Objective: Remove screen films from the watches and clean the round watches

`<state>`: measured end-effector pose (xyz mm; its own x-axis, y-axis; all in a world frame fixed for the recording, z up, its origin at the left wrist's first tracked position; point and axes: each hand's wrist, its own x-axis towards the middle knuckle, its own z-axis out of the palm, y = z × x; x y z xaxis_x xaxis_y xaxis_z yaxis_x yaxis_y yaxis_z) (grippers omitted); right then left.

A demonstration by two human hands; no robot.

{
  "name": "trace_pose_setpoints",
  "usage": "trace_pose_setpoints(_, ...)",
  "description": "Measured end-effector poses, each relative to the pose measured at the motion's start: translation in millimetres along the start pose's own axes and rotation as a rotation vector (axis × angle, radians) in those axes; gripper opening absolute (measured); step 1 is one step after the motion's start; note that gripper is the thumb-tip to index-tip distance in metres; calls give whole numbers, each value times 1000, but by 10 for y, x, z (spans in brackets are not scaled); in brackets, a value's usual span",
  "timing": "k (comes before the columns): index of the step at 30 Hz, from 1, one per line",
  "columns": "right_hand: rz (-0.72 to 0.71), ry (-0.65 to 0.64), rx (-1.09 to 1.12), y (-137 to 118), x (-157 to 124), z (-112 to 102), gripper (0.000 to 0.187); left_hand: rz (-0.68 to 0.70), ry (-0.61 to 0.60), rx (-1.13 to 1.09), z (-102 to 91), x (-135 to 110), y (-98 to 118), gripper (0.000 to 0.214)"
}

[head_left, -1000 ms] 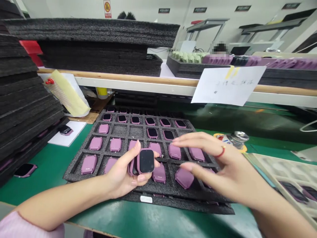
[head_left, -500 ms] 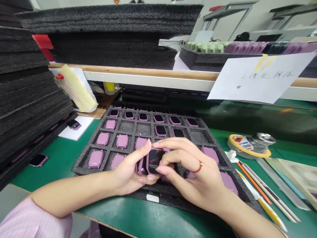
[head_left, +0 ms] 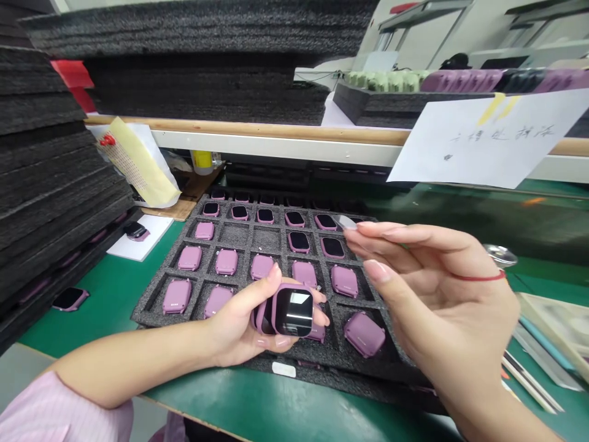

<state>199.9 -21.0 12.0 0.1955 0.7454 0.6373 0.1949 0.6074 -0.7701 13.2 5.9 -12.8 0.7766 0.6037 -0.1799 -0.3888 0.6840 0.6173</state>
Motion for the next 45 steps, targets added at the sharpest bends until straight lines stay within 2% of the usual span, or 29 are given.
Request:
trace_pose_setpoints(3,-99,17,-153,-32,-16,-25,19,-5,-1,-8,1,-3,-1,47)
trace_pose_setpoints(5,-190,-14,-248,-32,-24,-76,24,-9,0,-12,6,-4,0,46)
trace_pose_setpoints(10,-447,-345,-432,-12,-107,-209,39,-21,-7,-21,8,0,5,45)
trace_pose_setpoints(12,-458,-463,-415,-35,-172,-219,35,-25,-17,-20,-1,1,7,42)
trace_pose_setpoints(14,-414,-515,-393,-69,-228,-202,36,-28,-12,-17,-10,-2,8,41)
trace_pose_setpoints(17,-416,-546,-402,-99,-247,-143,36,-30,13,-13,-14,-10,7,46)
trace_pose_setpoints(21,-557,-545,-434,-69,-174,-30,32,6,26,42,-7,-9,-10,52)
trace_pose_setpoints(23,-523,-517,-453,-42,-156,24,38,31,7,110,-8,-3,-28,53)
trace_pose_setpoints(26,-343,-537,-449,-12,-174,74,55,72,-19,205,-20,3,-58,52)
trace_pose_setpoints(29,-245,-534,-384,1,-186,75,47,95,-24,207,-28,0,-74,48)
trace_pose_setpoints(34,-254,-491,-336,27,-138,38,51,122,48,78,-3,-9,-52,43)
trace_pose_setpoints(40,-329,-551,-358,29,-127,38,52,40,-13,136,31,-15,-8,52)
trace_pose_setpoints(43,-339,-574,-433,7,-12,-67,47,39,31,80,38,-4,-9,44)
trace_pose_setpoints(45,-278,-512,-545,51,138,-220,39,30,93,46,38,5,-13,39)
